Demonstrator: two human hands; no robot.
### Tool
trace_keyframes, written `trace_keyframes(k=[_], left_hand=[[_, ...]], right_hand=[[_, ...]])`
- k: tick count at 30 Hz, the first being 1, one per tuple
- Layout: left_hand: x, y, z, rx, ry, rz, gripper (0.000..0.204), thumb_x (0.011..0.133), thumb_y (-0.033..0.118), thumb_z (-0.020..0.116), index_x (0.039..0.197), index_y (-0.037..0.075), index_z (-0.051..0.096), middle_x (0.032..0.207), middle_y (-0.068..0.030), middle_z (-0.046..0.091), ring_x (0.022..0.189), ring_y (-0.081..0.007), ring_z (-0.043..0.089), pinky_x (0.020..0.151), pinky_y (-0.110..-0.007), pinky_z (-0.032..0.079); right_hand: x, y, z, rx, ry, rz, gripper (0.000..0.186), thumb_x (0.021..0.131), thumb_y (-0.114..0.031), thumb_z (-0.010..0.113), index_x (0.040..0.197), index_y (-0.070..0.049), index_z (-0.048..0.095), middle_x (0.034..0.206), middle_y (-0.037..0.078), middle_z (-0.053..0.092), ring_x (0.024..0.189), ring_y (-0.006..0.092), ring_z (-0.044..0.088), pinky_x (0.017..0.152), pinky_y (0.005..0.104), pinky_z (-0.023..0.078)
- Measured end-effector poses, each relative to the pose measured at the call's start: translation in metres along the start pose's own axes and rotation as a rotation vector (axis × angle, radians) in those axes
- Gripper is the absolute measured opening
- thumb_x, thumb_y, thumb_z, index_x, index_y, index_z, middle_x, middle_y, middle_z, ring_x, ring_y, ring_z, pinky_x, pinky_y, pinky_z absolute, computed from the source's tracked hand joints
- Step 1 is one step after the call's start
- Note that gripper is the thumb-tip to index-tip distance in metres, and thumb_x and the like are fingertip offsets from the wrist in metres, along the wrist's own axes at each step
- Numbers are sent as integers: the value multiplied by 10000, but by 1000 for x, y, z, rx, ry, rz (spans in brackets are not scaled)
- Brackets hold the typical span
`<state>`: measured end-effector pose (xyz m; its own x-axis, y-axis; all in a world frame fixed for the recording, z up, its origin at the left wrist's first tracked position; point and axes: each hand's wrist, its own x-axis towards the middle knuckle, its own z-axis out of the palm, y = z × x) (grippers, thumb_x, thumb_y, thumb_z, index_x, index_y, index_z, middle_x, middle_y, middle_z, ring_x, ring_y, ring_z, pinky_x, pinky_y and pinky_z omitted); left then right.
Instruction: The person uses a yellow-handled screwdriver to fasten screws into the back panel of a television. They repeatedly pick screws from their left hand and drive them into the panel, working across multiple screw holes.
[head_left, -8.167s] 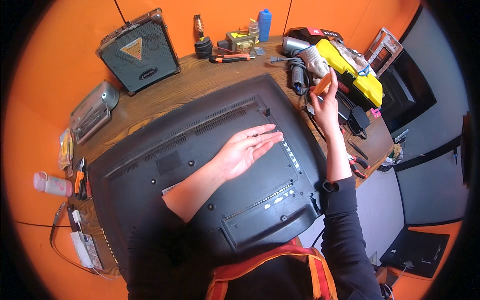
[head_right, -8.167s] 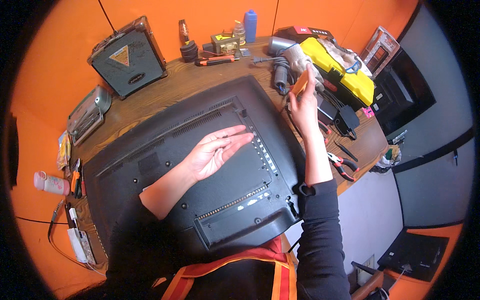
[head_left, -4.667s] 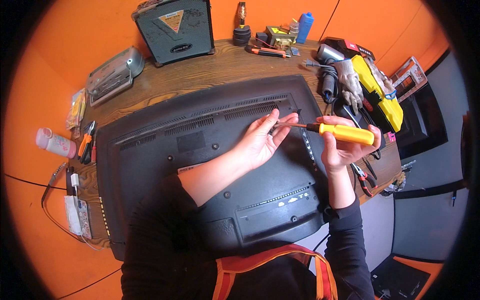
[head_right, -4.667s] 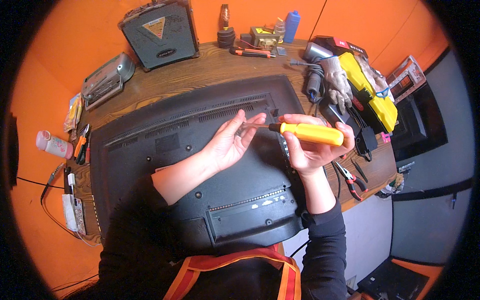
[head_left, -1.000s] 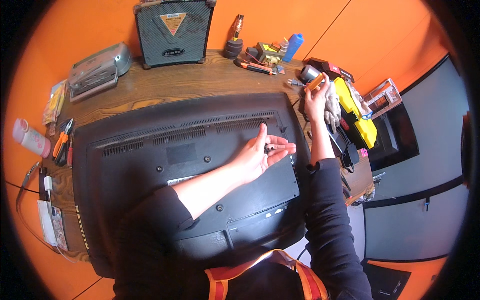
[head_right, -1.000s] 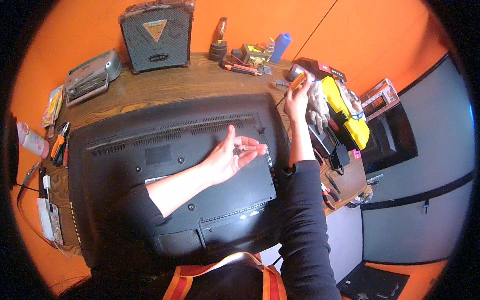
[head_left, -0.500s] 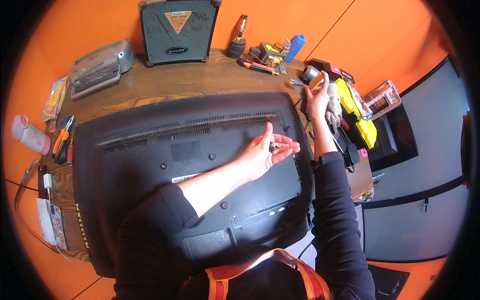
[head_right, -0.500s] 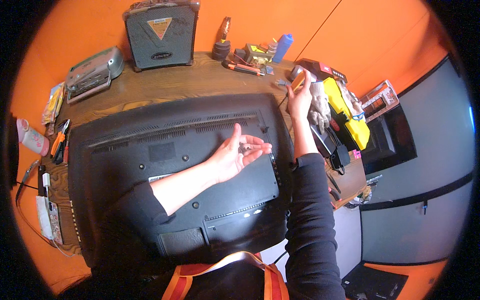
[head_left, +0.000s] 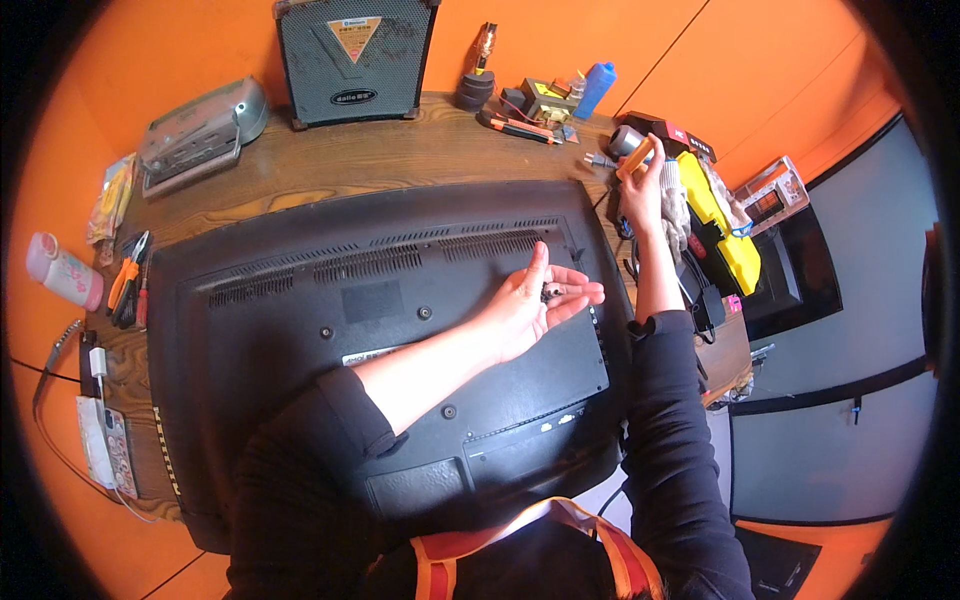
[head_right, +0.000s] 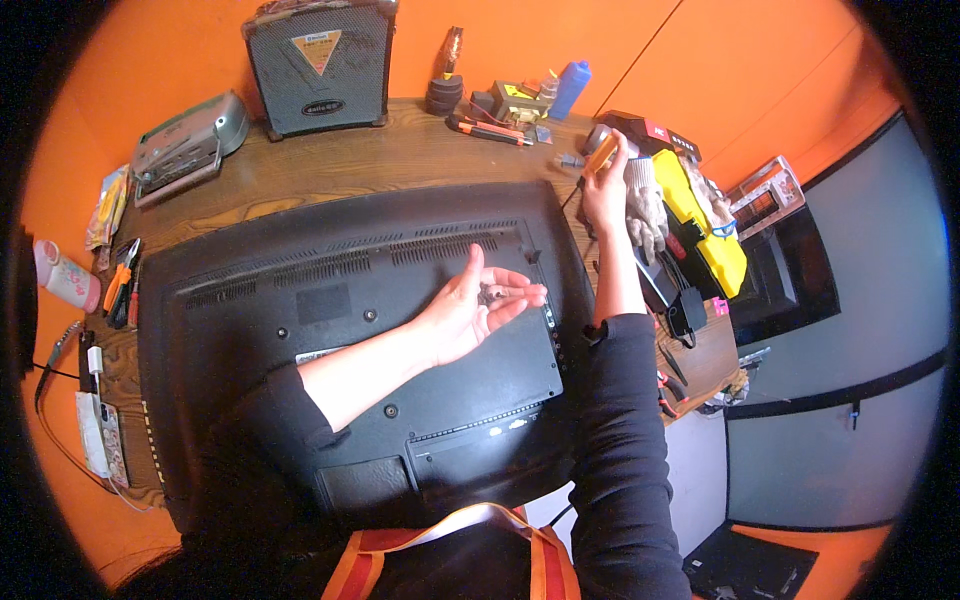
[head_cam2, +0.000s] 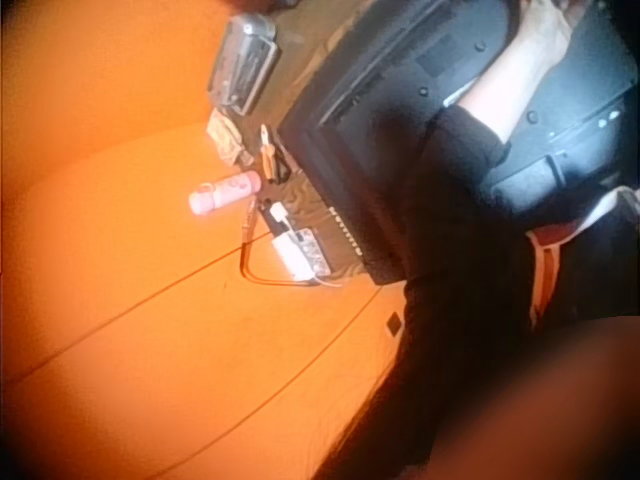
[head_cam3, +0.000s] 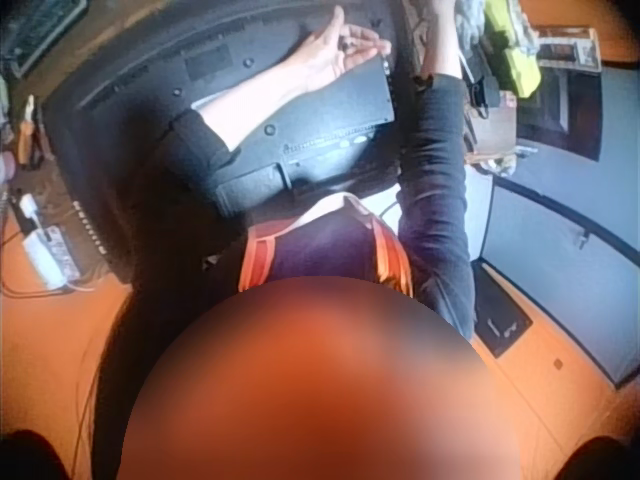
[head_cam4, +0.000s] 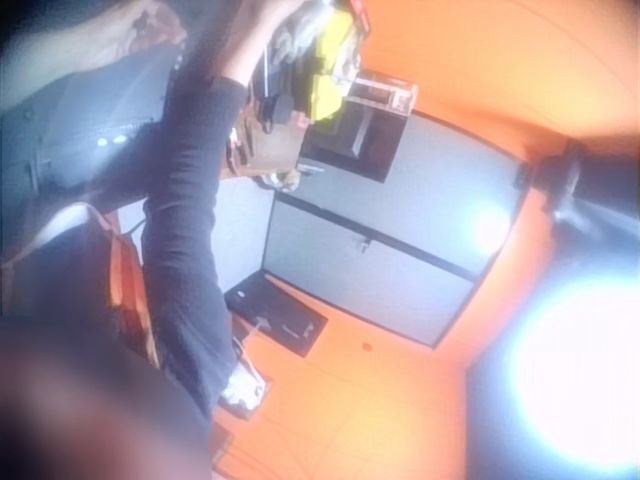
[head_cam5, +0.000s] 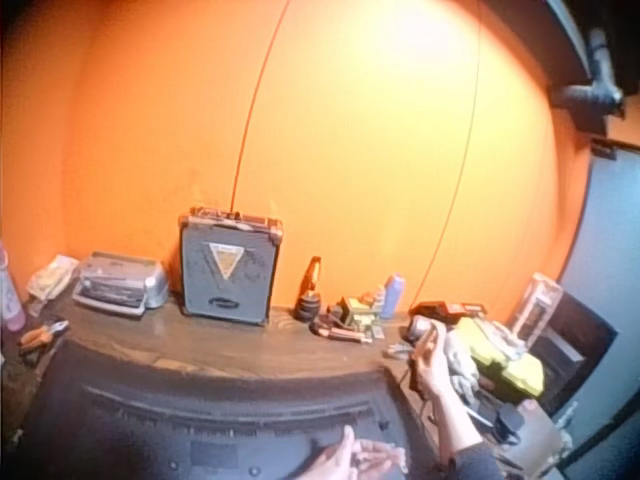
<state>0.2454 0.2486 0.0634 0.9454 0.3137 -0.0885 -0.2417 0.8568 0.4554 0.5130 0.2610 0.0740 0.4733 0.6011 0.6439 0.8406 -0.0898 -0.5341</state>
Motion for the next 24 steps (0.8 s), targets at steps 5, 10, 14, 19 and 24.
trace_keyframes(k=[5,10,14,19,24], left_hand=[[-1,1,-1,17,-22,-3,641,820,537,307,952,-57,510,1009,-213,550,988,-253,543,838,-251,473],[0,0,0,-20,9,-3,604,848,503,288,915,-54,511,978,-220,566,928,-254,578,799,-254,489],[0,0,0,-12,20,-3,603,849,502,285,912,-53,511,974,-220,568,926,-254,579,800,-257,490],[1,1,-2,18,-14,-10,640,825,538,285,948,-50,507,1016,-207,551,984,-245,544,838,-252,468],[1,1,-1,21,-14,-17,630,824,534,291,936,-45,510,1013,-204,554,984,-245,544,831,-250,471]], right_hand=[[-5,1,-4,-181,66,121,656,784,-5,540,1301,-181,177,761,79,570,686,173,567,646,285,444],[-4,-6,-4,114,0,52,673,741,-4,576,1289,-190,231,1092,219,507,950,337,554,774,368,440],[-3,-12,-3,-56,-22,250,662,740,-5,585,1281,-188,252,1091,222,507,978,348,539,785,386,435],[-1,-10,7,-57,91,-50,653,750,-20,570,1281,-201,236,992,187,527,801,277,591,664,341,460],[-2,-2,9,-139,34,-10,676,749,-27,586,1291,-198,221,965,204,535,789,280,596,662,337,462]])
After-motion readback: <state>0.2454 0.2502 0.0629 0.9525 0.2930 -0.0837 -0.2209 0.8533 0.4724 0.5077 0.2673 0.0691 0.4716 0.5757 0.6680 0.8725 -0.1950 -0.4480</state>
